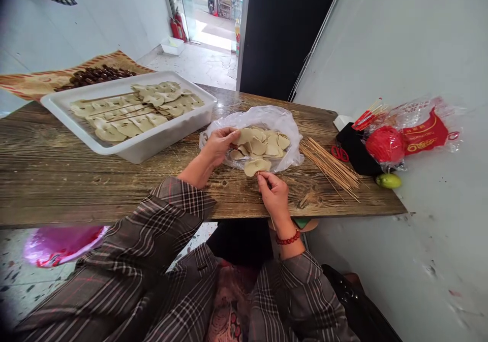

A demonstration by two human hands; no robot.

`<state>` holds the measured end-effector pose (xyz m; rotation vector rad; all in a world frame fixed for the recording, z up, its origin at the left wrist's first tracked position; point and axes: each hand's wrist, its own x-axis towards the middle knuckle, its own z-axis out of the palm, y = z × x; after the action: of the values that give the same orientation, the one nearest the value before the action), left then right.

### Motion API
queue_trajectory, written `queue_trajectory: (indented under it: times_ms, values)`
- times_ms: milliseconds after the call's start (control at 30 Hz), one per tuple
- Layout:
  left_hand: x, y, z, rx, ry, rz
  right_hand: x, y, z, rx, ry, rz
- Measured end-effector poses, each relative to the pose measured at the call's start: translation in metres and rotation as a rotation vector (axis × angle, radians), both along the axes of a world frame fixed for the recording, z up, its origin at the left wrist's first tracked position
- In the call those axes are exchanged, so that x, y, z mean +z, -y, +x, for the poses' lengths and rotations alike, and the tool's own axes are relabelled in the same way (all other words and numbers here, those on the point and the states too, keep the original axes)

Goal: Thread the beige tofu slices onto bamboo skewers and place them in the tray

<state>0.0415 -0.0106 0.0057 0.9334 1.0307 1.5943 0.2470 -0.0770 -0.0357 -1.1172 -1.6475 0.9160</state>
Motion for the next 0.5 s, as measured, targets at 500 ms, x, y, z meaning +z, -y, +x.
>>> queue_trajectory:
  times_ms: [500]
  values:
    - [0.0015,0.0017,-0.0022,-0.049,0.064,-0.013,-0.0009,-0.0025,-0.001,0.039,0.118,0.042]
